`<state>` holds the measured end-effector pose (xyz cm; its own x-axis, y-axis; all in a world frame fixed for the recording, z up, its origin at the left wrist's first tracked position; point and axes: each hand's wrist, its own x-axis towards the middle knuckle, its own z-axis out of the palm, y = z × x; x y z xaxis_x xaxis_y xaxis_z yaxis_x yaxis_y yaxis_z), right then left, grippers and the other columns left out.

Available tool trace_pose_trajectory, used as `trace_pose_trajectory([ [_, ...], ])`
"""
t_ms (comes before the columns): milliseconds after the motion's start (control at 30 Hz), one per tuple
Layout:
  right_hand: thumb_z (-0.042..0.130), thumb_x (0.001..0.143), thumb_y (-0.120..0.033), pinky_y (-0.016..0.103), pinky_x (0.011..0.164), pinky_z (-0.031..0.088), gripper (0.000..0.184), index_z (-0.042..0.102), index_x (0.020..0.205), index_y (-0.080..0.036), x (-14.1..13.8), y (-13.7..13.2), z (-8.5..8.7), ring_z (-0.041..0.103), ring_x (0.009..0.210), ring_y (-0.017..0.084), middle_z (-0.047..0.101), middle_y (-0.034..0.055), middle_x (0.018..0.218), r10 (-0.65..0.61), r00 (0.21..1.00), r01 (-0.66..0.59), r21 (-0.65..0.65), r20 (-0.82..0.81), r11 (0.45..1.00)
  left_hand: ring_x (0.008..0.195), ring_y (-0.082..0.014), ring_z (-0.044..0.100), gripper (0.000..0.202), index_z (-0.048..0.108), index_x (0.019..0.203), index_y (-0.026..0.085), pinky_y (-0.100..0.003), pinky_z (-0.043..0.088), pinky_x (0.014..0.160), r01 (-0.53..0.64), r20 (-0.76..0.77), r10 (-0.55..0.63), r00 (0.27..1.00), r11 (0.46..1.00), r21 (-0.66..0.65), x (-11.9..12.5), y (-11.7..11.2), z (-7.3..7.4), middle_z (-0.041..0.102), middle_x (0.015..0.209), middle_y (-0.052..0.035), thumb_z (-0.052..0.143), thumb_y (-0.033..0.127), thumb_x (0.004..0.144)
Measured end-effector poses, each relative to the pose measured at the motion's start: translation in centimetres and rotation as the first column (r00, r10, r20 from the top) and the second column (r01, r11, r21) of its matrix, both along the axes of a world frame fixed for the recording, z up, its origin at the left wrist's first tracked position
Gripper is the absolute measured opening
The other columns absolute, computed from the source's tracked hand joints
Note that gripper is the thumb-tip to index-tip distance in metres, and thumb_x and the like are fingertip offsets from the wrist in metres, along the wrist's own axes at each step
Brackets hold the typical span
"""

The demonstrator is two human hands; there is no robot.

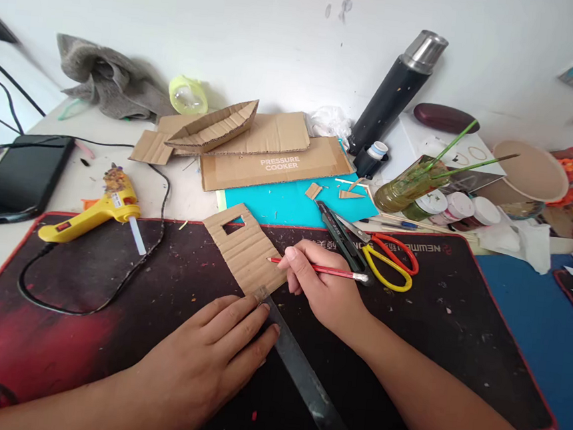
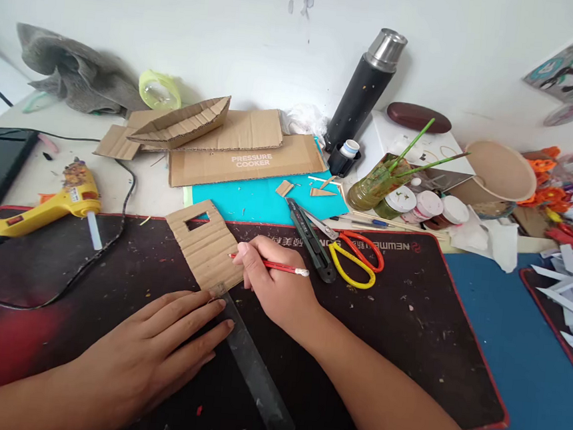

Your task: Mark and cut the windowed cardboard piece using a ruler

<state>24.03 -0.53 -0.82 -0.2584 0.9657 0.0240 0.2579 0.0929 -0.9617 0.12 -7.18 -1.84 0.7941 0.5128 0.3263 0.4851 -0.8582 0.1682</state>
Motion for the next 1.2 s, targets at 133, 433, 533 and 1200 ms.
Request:
trace_pose_trajectory([
  [133,0.053,0.115,-0.044,0.029,0.069,0.051,0.038,0.068,0.087,-0.023,0.02,0.01,-0.1,0.061,0.06,0.014,0.062,-0.0049,0.063,0.001,1.0,-0.001,0.008,0.001,1.0,0.135,-0.0302,0.063,0.04,0.067,0.145,0.015,-0.045,0.041,0.121,0.004,0.004,-0.004,1.0,1.0,-0.005,0.03,-0.01,-0.1,0.072,0.142,-0.0119,0.057,0.025,0.108],
  [433,0.052,0.116,-0.043,0.029,0.067,0.051,0.038,0.069,0.088,-0.023,0.1,-0.01,-0.23,0.06,0.06,0.014,0.061,-0.005,0.063,0.011,1.0,-0.011,0.017,0.005,1.0,0.132,-0.0293,0.064,0.036,0.068,0.142,0.016,-0.045,0.041,0.119,-0.006,0.019,0.006,1.0,1.0,0.009,0.23,0.13,-0.12,0.074,0.139,-0.0108,0.053,0.023,0.11],
  [533,0.052,0.116,-0.044,0.03,0.068,0.052,0.039,0.069,0.088,-0.023,0.13,0.01,-0.2,0.061,0.06,0.014,0.062,-0.0047,0.063,0.008,1.0,-0.008,0.014,0.014,1.0,0.131,-0.0292,0.064,0.035,0.068,0.141,0.016,-0.045,0.042,0.118,-0.005,0.023,0.005,1.0,1.0,0.012,0.3,0.13,-0.09,0.075,0.138,-0.0107,0.053,0.024,0.11],
  [1200,0.053,0.115,-0.039,0.029,0.067,0.051,0.035,0.07,0.089,-0.023,0.13,-0.03,-0.17,0.061,0.059,0.014,0.062,-0.0047,0.063,0.008,1.0,-0.008,0.032,0.023,0.999,0.13,-0.0293,0.063,0.034,0.069,0.139,0.015,-0.045,0.041,0.117,-0.01,0.038,0.01,0.999,1.0,0.015,0.32,0.1,-0.27,0.075,0.136,-0.0098,0.056,0.025,0.109],
])
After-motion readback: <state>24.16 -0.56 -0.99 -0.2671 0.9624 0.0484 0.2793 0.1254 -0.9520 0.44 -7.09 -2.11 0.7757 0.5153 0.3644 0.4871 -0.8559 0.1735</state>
